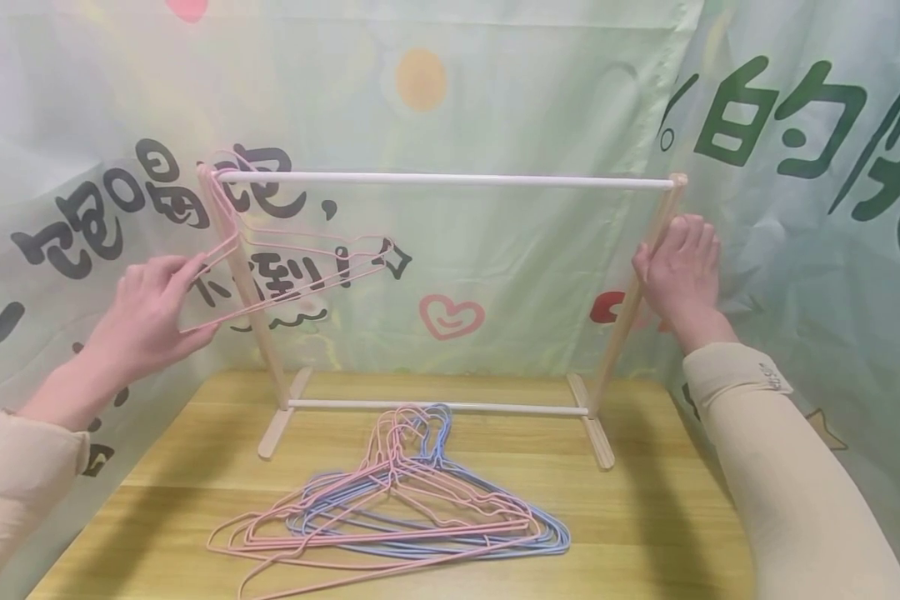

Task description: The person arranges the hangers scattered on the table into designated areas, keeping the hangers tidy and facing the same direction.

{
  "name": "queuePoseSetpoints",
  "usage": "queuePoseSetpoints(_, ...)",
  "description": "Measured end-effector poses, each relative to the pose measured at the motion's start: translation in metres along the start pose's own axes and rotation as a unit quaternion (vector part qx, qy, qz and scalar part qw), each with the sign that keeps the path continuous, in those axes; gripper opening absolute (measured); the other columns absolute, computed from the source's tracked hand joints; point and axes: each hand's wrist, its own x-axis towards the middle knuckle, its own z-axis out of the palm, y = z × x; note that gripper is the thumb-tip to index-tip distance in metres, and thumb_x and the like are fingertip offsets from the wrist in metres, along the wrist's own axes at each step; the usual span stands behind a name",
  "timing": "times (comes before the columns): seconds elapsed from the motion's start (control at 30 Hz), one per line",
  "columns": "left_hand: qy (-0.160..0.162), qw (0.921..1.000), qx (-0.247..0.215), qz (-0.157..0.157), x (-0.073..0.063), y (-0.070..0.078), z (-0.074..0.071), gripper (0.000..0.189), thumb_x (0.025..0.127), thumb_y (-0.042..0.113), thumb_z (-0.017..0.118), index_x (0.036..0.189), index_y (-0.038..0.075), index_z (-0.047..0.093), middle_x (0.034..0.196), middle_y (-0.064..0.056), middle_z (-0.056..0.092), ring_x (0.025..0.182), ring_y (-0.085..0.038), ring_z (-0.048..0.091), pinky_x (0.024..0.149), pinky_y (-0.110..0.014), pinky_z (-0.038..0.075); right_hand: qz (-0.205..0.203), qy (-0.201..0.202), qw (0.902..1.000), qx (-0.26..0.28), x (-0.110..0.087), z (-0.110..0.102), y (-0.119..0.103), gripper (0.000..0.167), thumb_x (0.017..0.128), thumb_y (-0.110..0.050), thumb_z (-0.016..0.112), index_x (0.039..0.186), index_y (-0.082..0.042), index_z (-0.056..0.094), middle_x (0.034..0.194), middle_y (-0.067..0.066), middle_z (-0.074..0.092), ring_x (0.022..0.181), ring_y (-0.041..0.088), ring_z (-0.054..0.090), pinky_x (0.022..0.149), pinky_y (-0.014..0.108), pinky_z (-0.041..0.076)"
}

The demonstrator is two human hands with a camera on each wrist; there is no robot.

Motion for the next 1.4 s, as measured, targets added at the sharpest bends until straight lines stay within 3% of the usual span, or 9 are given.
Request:
queuePoseSetpoints(0.43,-0.01,0.9998,0.015,0.002,-0.004,-0.001,0.013,0.102,0.065,0.011,0.089,0.152,-0.006,0.039,0.128,-0.031,0.046,0.103,-0.051,0.044,0.077,-0.059,0.04,-0.003,0.003,1.0,0.0,0.0,0.001,0.001,0.038,0.099,-0.019,0.048,0.118,0.01,0.032,0.113,0.032,0.03,0.107,0.05,0.03,0.089,0.061,0.026)
queuePoseSetpoints(0.87,0.009,0.9999,-0.006,0.005,-0.014,-0.012,0.025,0.102,0.064,0.007,0.086,0.153,-0.007,0.04,0.126,-0.033,0.046,0.112,-0.054,0.041,0.097,-0.063,0.035,0.004,-0.001,1.0,0.003,0.0,-0.001,-0.001,0.039,0.099,-0.021,0.047,0.119,0.009,0.032,0.115,0.032,0.031,0.109,0.05,0.031,0.09,0.061,0.027)
queuePoseSetpoints(1.4,0.034,0.9989,-0.021,-0.023,-0.022,-0.014,0.039,0.098,0.066,-0.007,0.083,0.153,-0.006,0.038,0.132,-0.035,0.042,0.113,-0.053,0.04,0.098,-0.064,0.032,0.002,0.001,1.0,0.008,-0.001,-0.002,-0.001,0.039,0.099,-0.02,0.046,0.118,0.011,0.032,0.115,0.033,0.03,0.109,0.051,0.03,0.091,0.062,0.026)
